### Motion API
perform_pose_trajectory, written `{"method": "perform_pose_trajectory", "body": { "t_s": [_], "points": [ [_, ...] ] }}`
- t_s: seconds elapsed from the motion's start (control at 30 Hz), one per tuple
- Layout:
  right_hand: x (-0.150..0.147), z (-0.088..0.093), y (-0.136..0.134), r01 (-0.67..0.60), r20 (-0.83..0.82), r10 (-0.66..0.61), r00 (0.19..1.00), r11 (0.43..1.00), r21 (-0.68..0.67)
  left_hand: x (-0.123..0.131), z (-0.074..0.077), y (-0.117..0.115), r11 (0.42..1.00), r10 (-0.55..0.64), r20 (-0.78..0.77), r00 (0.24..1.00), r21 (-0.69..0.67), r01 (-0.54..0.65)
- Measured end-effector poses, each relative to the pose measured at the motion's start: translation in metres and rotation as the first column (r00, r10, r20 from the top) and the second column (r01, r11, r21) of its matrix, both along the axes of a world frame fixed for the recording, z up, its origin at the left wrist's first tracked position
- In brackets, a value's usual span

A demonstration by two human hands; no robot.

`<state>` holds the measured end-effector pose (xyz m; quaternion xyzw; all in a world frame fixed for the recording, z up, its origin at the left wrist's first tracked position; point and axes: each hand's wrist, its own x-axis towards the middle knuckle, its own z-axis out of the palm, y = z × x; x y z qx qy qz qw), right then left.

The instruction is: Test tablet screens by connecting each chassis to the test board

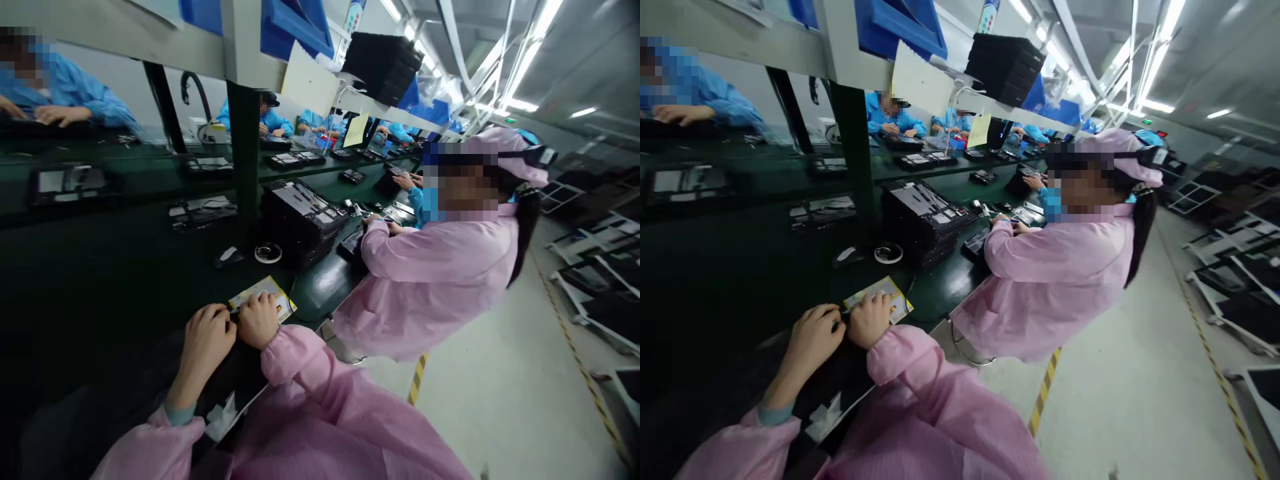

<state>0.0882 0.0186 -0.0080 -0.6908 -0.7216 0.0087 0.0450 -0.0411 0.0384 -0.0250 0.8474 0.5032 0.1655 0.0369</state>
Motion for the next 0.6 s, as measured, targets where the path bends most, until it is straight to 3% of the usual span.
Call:
{"method": "perform_pose_trajectory", "body": {
  "t_s": [0.13, 0.23, 0.37, 0.43, 0.5, 0.53, 0.6],
  "points": [
    [0.002, 0.009, 0.002, -0.018, 0.015, 0.019, 1.0, 0.998, -0.052, 0.009, 0.003, 0.002, 1.0, 0.004, 0.084, 0.996, -0.013, -0.003],
    [0.011, 0.019, 0.003, -0.031, 0.018, 0.031, 0.999, 0.999, -0.036, 0.009, 0.016, -0.001, 0.999, 0.039, 0.249, 0.968, -0.031, -0.032],
    [0.019, 0.027, 0.001, -0.151, -0.155, 0.172, 0.973, 0.979, 0.138, -0.035, 0.03, -0.028, 0.983, 0.169, 0.467, 0.868, -0.01, -0.186],
    [0.014, 0.024, -0.004, -0.231, -0.247, 0.265, 0.932, 0.96, 0.161, -0.074, 0.024, -0.055, 0.936, 0.319, 0.473, 0.821, -0.019, -0.353],
    [0.006, 0.016, -0.012, -0.264, -0.259, 0.293, 0.92, 0.954, 0.142, -0.109, 0.009, -0.086, 0.811, 0.541, 0.429, 0.723, -0.039, -0.584],
    [0.0, 0.011, -0.016, -0.265, -0.241, 0.291, 0.926, 0.954, 0.138, -0.123, 0.0, -0.1, 0.754, 0.623, 0.411, 0.666, -0.086, -0.652],
    [-0.01, 0.003, -0.025, -0.253, -0.207, 0.285, 0.936, 0.953, 0.168, -0.139, -0.017, -0.12, 0.7, 0.695, 0.409, 0.591, -0.2, -0.685]
  ]
}}
